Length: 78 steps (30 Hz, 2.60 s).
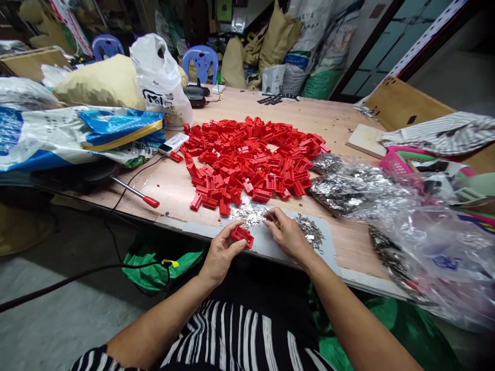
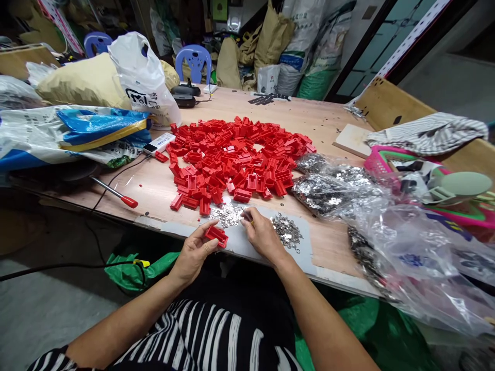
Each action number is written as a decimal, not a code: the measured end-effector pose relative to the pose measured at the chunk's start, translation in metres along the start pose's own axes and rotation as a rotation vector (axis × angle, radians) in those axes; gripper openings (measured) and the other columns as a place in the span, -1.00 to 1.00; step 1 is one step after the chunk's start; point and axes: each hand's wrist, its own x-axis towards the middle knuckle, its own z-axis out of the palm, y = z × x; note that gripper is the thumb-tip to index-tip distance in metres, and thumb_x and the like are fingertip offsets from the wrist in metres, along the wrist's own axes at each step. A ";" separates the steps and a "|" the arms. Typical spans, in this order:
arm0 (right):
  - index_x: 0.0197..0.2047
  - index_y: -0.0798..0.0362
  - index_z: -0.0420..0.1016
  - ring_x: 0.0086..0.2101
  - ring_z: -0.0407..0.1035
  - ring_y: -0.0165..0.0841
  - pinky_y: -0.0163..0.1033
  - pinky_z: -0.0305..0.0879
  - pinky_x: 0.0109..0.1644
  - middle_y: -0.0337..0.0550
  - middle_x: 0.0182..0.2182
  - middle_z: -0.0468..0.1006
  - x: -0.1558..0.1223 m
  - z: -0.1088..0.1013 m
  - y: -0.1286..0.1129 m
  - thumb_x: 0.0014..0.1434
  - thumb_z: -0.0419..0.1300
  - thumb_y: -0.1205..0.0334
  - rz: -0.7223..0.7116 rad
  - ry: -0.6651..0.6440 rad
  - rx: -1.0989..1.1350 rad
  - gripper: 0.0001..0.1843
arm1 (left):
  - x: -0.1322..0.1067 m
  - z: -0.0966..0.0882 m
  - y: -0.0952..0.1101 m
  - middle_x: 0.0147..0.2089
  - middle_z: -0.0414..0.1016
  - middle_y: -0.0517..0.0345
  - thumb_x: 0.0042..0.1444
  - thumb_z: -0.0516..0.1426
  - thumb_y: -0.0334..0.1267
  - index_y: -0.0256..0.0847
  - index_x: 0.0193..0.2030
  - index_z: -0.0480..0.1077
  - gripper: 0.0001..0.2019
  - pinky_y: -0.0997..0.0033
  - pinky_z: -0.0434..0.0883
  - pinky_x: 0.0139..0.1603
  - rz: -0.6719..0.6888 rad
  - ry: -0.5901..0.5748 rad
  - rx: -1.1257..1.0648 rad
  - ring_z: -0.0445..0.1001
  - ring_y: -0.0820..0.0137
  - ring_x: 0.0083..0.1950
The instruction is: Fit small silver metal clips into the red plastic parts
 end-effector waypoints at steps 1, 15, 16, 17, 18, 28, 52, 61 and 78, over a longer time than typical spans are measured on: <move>-0.21 0.01 0.34 -0.35 0.38 -0.34 -0.27 0.21 -0.26 -0.20 -0.34 0.51 -0.005 -0.001 -0.004 0.21 0.05 0.26 -0.006 -0.007 0.051 -0.91 | 0.000 0.001 0.001 -0.06 0.50 0.09 0.04 0.24 -0.24 -0.13 0.14 0.33 -0.51 0.36 0.44 -0.03 -0.030 -0.007 -0.059 0.49 0.41 -0.10; -0.32 0.04 0.40 -0.39 0.30 -0.41 -0.31 0.22 -0.29 -0.22 -0.39 0.44 -0.042 0.009 -0.025 0.24 0.10 0.29 -0.122 -0.090 0.307 -0.90 | 0.000 0.011 0.008 -0.12 0.47 0.09 -0.01 0.29 -0.30 -0.14 0.12 0.37 -0.50 0.38 0.39 -0.08 -0.164 -0.047 -0.318 0.46 0.37 -0.11; -0.30 0.04 0.41 -0.37 0.32 -0.40 -0.31 0.23 -0.27 -0.21 -0.37 0.44 -0.043 0.008 -0.024 0.24 0.09 0.31 -0.158 -0.103 0.297 -0.90 | 0.000 0.011 0.008 -0.12 0.47 0.09 -0.01 0.29 -0.30 -0.15 0.12 0.38 -0.50 0.38 0.38 -0.08 -0.167 -0.052 -0.315 0.46 0.37 -0.11; -0.28 0.03 0.41 -0.34 0.33 -0.39 -0.30 0.24 -0.24 -0.19 -0.35 0.45 -0.044 0.007 -0.023 0.25 0.09 0.33 -0.200 -0.115 0.283 -0.90 | 0.000 0.011 0.009 -0.13 0.48 0.09 -0.01 0.29 -0.30 -0.15 0.11 0.38 -0.51 0.39 0.37 -0.09 -0.171 -0.057 -0.308 0.46 0.39 -0.12; -0.26 0.02 0.42 -0.31 0.34 -0.38 -0.29 0.25 -0.21 -0.17 -0.33 0.45 -0.044 0.005 -0.022 0.25 0.08 0.35 -0.243 -0.126 0.263 -0.89 | -0.001 0.011 0.009 -0.15 0.48 0.09 -0.01 0.29 -0.30 -0.16 0.11 0.39 -0.51 0.41 0.37 -0.10 -0.175 -0.059 -0.297 0.45 0.40 -0.15; -0.04 -0.01 0.36 -0.36 0.34 -0.40 -0.30 0.28 -0.24 -0.21 -0.30 0.47 -0.051 0.002 -0.014 0.24 0.14 0.25 -0.170 -0.180 0.273 -0.79 | -0.003 0.015 0.005 -0.13 0.51 0.09 -0.01 0.28 -0.27 -0.16 0.08 0.39 -0.53 0.42 0.35 -0.11 -0.183 -0.090 -0.204 0.46 0.39 -0.14; -0.13 0.00 0.51 -0.22 0.45 -0.33 -0.23 0.34 -0.11 -0.13 -0.23 0.56 -0.048 0.011 -0.003 0.24 0.07 0.32 -0.168 -0.133 0.020 -0.79 | 0.023 -0.014 0.000 0.01 0.55 0.08 0.04 0.21 -0.40 -0.14 0.05 0.43 -0.61 0.31 0.40 0.10 0.342 -0.226 0.897 0.50 0.33 0.04; -0.15 0.00 0.52 -0.22 0.45 -0.32 -0.20 0.35 -0.12 -0.11 -0.23 0.56 -0.048 0.012 -0.007 0.23 0.07 0.35 -0.126 -0.153 -0.012 -0.78 | 0.023 -0.011 0.004 -0.04 0.58 0.08 -0.02 0.24 -0.38 -0.06 -0.01 0.49 -0.62 0.26 0.37 0.09 0.247 -0.201 0.728 0.51 0.25 -0.01; -0.02 -0.02 0.38 -0.18 0.38 -0.31 -0.19 0.29 -0.09 -0.10 -0.18 0.46 -0.052 0.016 -0.020 0.31 -0.04 0.29 -0.065 -0.111 0.102 -0.76 | 0.015 -0.009 0.005 -0.12 0.52 0.11 -0.05 0.27 -0.35 -0.15 -0.09 0.47 -0.68 0.36 0.34 0.01 0.193 -0.137 0.623 0.47 0.33 -0.11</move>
